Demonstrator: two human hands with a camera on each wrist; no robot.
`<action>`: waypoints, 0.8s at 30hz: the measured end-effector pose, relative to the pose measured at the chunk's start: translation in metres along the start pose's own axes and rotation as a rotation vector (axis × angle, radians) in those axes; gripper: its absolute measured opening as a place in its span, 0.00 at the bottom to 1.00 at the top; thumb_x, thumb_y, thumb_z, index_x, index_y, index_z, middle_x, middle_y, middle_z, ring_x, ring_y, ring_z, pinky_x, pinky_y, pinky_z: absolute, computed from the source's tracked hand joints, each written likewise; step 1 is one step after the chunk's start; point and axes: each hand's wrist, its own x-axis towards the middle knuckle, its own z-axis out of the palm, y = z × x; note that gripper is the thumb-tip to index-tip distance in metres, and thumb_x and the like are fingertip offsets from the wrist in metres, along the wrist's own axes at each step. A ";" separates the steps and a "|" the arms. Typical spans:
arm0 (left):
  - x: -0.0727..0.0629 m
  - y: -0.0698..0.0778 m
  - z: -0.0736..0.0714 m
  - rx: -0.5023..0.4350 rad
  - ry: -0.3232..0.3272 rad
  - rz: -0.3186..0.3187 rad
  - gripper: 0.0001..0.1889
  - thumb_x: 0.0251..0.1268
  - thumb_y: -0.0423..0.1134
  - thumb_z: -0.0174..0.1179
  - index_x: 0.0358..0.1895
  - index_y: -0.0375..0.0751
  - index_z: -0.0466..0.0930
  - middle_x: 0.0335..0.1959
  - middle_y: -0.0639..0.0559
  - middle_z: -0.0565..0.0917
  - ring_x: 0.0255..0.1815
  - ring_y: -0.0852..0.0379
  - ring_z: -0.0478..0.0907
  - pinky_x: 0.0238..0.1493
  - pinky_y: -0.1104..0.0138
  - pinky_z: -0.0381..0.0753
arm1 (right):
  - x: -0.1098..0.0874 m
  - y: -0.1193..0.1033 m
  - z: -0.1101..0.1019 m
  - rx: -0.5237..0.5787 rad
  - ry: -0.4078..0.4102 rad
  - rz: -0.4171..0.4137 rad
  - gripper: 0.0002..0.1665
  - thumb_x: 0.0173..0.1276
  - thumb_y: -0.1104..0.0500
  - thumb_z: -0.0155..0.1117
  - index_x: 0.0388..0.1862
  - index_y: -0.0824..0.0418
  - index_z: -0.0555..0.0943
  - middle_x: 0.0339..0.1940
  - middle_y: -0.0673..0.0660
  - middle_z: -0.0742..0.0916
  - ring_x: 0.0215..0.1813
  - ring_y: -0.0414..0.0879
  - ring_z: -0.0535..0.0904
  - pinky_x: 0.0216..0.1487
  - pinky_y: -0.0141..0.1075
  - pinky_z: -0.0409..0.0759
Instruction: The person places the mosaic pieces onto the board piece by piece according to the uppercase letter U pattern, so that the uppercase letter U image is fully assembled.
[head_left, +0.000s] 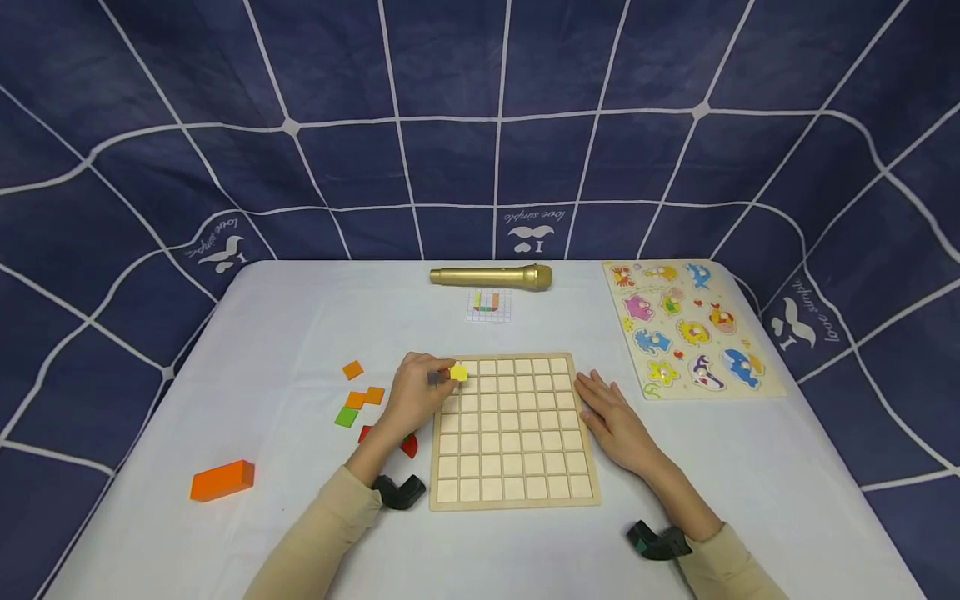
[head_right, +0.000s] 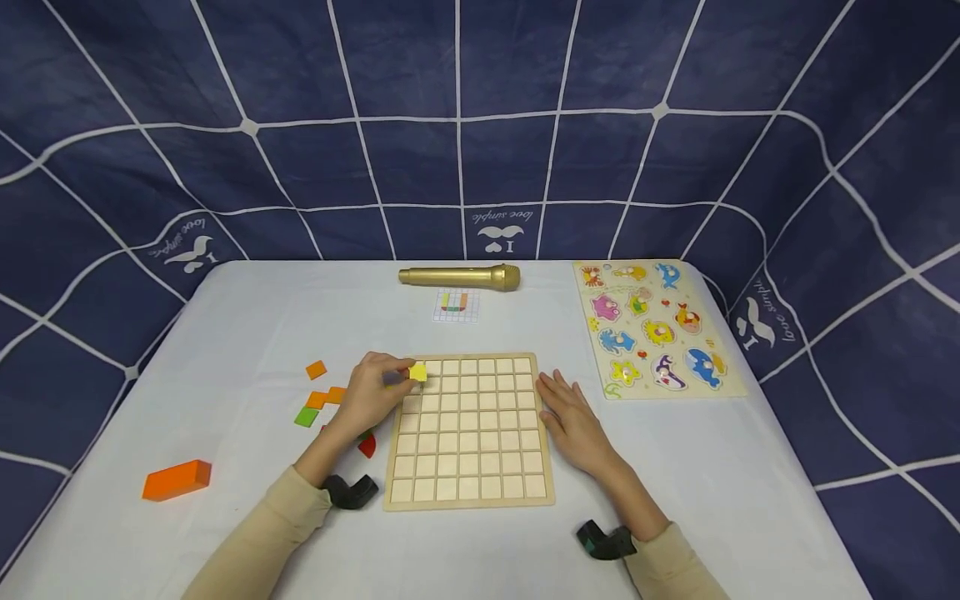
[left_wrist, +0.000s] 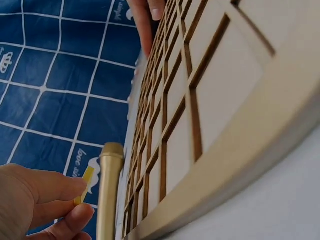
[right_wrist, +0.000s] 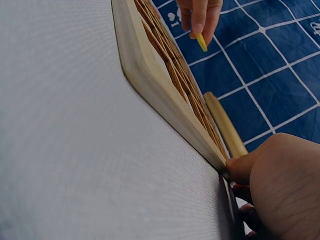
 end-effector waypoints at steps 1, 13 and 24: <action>0.000 0.000 0.002 -0.002 -0.005 0.004 0.15 0.48 0.33 0.69 0.42 0.34 0.84 0.25 0.55 0.79 0.38 0.54 0.69 0.38 0.63 0.67 | 0.000 0.000 0.000 0.000 -0.001 0.000 0.29 0.66 0.66 0.56 0.65 0.69 0.65 0.68 0.62 0.67 0.71 0.57 0.52 0.67 0.53 0.44; 0.003 -0.003 0.016 0.069 -0.080 0.007 0.12 0.46 0.31 0.69 0.39 0.35 0.85 0.23 0.55 0.78 0.35 0.54 0.69 0.37 0.64 0.67 | 0.000 -0.001 0.000 0.009 -0.001 0.002 0.29 0.66 0.66 0.56 0.65 0.70 0.65 0.67 0.62 0.67 0.71 0.58 0.52 0.67 0.53 0.43; 0.004 -0.004 0.017 0.107 -0.135 0.034 0.12 0.48 0.32 0.67 0.39 0.36 0.85 0.22 0.55 0.75 0.31 0.56 0.66 0.33 0.65 0.65 | 0.000 0.000 0.000 0.010 0.007 -0.019 0.28 0.65 0.66 0.57 0.64 0.70 0.66 0.67 0.63 0.68 0.71 0.58 0.53 0.67 0.53 0.44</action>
